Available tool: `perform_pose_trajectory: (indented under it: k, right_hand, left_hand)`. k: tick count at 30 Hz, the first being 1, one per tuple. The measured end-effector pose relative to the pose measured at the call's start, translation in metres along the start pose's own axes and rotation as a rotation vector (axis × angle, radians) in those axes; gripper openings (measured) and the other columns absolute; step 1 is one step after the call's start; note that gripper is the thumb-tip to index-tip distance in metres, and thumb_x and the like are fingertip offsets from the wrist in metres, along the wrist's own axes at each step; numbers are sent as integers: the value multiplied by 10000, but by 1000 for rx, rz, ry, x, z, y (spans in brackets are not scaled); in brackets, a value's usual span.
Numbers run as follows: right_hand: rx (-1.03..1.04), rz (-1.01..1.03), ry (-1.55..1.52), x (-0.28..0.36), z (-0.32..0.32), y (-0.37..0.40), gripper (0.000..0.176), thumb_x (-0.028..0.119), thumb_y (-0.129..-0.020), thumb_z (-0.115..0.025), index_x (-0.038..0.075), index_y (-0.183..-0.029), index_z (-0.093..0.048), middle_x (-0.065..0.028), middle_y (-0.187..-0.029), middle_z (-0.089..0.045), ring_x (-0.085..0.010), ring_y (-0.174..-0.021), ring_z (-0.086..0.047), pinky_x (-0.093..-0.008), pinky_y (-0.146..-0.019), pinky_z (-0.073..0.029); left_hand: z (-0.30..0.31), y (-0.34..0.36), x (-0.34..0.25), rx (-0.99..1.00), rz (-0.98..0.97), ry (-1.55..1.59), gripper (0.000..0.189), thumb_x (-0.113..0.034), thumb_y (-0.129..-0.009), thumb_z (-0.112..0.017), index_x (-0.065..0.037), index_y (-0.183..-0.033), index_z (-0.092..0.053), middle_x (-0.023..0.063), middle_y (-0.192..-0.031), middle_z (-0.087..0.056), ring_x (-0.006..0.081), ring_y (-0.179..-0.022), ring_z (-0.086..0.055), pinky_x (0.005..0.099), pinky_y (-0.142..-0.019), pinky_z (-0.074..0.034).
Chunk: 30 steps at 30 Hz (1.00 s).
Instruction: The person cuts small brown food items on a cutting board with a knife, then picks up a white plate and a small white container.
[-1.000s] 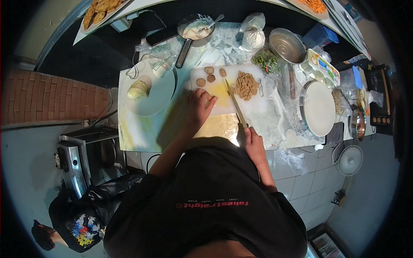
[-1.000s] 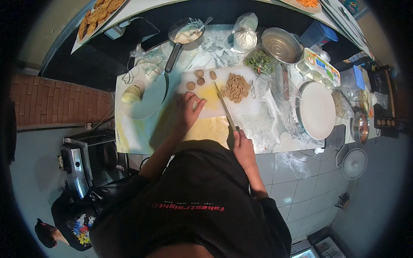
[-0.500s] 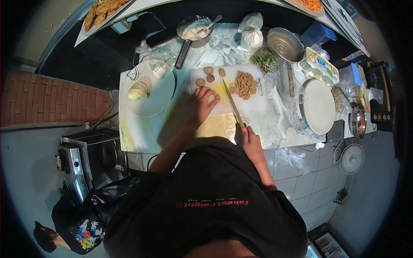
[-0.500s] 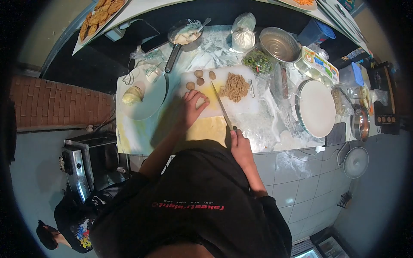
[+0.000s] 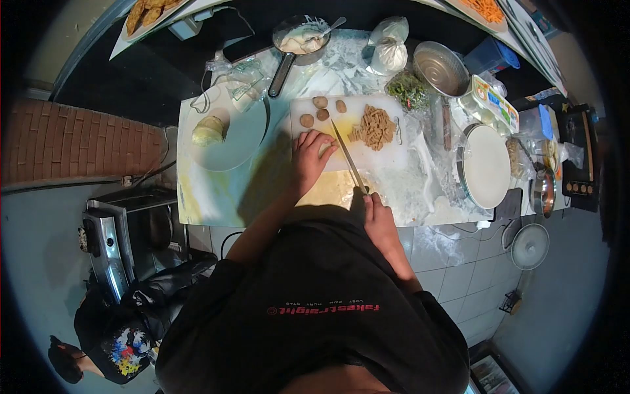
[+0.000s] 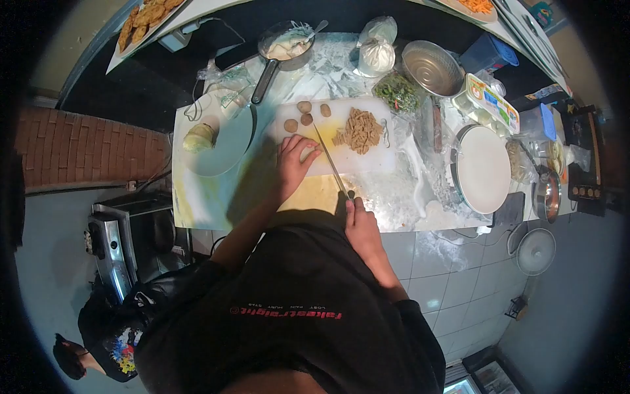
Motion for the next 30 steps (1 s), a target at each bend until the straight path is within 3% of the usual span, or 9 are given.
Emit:
perform_pose_trajectory:
  k: [8, 30]
  right_hand:
    - [-2, 19, 55, 5, -1, 1, 370, 335, -1110, -403, -9, -1064, -531, -341, -729, -635, -570, -770, -620, -638, -656, -478]
    - [11, -27, 188, 5, -5, 2, 355, 336, -1109, -399, -2, -1104, -508, -348, -759, -650, -567, -770, -635, -642, -662, -503]
  left_hand:
    - [3, -1, -2, 9, 19, 4, 188, -241, -841, -791, -145, -980, -709, 0, -980, -647, 249, -984, -578, 398, -888, -403]
    - [7, -3, -3, -4, 40, 2, 110, -243, -871, -760, -160, -943, -760, -30, -946, -668, 206, -955, -586, 377, -857, -396]
Point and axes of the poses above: each hand's wrist, its own y-axis away from the middle knuckle, its own z-axis out of the back of the hand, x = y × z, the point moved 9 cm from there along -y, towards the middle knuckle
